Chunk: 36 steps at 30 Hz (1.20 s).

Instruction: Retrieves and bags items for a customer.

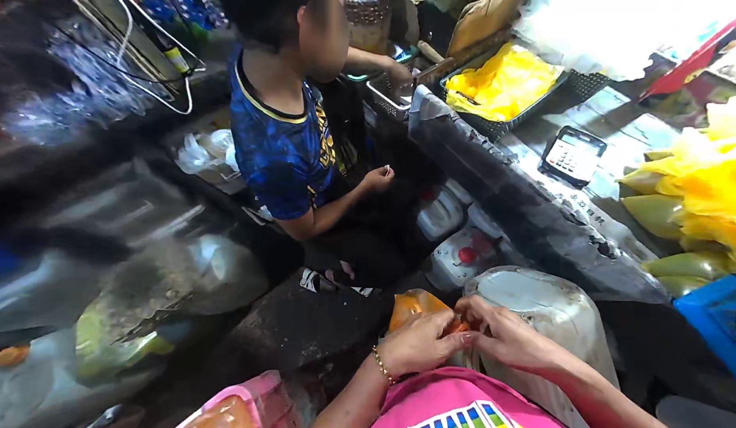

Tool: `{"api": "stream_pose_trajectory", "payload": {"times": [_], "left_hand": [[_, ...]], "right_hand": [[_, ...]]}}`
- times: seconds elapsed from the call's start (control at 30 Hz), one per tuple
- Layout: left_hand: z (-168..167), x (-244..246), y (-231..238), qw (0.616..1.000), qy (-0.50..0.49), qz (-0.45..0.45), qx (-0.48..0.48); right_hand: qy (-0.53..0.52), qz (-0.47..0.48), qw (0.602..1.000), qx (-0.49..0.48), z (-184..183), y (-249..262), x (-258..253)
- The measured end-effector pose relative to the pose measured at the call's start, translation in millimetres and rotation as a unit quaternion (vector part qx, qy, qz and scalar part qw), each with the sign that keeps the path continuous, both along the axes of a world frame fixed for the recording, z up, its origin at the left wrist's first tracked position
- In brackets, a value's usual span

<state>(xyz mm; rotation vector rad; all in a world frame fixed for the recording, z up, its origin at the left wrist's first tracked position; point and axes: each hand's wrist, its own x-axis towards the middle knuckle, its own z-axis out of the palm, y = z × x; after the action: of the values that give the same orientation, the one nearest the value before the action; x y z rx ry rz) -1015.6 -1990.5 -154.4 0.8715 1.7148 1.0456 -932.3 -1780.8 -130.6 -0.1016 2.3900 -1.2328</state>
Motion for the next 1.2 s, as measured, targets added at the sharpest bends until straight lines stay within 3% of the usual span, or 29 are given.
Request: {"api": "stream_pose_trajectory", "payload": {"times": [0.17,0.37,0.47,0.6,0.7,0.8,0.93,1.07,1.2], "left_hand": [[13,-9,-6,0.998,0.059,0.021,0.019],[47,-15,-14,0.984,0.107,0.132,0.044],[55,-17,-11,0.972,0.117,0.189,0.075],[63,-23,-2,0.966,0.188,0.162,0.078],[59,-41,-1,0.958,0.243,0.127,0.083],[47,-74,-13,0.961,0.233,0.115,0.092],[32,-122,-34,0.960,0.222,0.153,0.080],[22,-168,-71,0.949,0.198,0.242,0.028],[1,-192,-97,0.965,0.130,0.225,-0.020]], "right_hand": [[-0.015,0.052,0.997,-0.063,-12,-10,-18],[0.145,-0.017,0.987,-0.062,-14,-14,-24],[0.234,-0.005,0.968,-0.085,-1,-13,-32],[0.171,-0.005,0.979,-0.109,3,-25,-45],[0.202,-0.032,0.970,-0.132,-14,-30,-57],[0.224,-0.033,0.954,-0.198,-25,-26,-80],[0.125,-0.041,0.950,-0.285,-14,-12,-108],[0.108,-0.141,0.932,-0.315,9,5,-139],[0.129,-0.283,0.867,-0.389,42,27,-159]]}}
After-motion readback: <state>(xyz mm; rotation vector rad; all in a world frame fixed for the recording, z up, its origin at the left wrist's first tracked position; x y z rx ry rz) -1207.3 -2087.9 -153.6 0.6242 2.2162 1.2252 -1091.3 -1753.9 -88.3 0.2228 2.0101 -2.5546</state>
